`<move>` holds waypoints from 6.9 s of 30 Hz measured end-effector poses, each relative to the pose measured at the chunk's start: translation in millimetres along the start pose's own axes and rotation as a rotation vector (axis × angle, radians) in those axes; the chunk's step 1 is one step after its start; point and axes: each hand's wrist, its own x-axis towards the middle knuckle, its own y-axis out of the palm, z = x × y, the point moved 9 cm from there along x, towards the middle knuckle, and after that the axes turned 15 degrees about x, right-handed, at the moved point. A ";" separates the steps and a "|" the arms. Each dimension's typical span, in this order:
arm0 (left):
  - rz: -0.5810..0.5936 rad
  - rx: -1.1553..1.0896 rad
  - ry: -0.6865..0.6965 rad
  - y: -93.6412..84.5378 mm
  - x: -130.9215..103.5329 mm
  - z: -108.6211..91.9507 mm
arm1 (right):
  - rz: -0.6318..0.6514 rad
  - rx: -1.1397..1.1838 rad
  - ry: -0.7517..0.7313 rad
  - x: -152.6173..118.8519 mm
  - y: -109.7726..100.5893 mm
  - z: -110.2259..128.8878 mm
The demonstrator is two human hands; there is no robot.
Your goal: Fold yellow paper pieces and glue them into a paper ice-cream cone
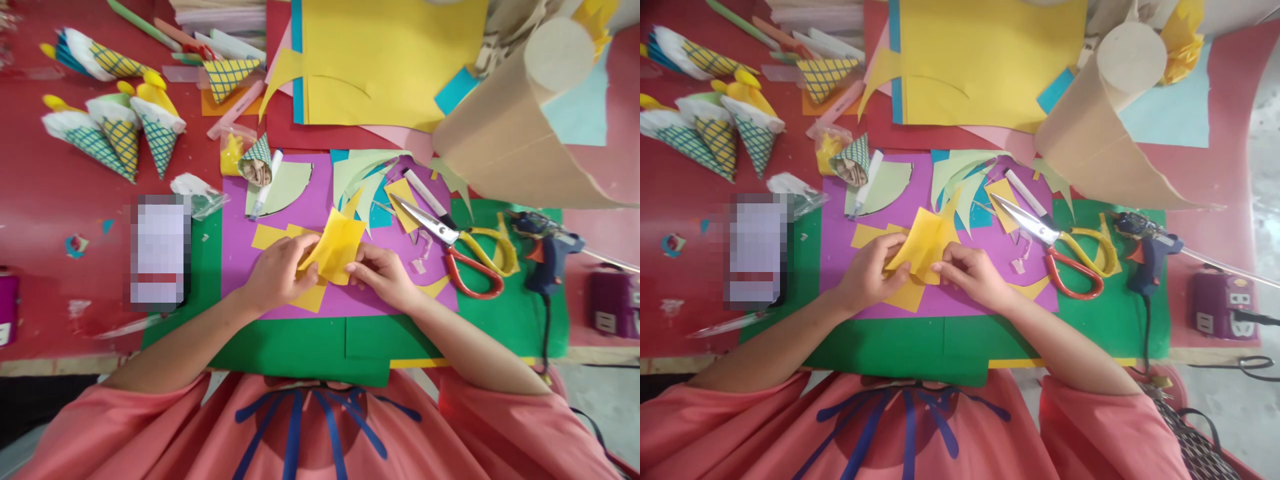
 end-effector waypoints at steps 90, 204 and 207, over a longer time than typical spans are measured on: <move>-0.106 -0.325 -0.201 -14.9 5.6 22.0 | -0.185 -0.364 -0.375 -4.4 -17.2 40.1; 0.027 -0.191 0.115 -9.4 5.3 -20.9 | 0.066 -0.426 -0.299 -1.2 12.4 27.3; 0.070 -0.240 0.047 -1.7 1.1 -17.0 | 0.066 -0.415 -0.307 -2.2 15.5 28.4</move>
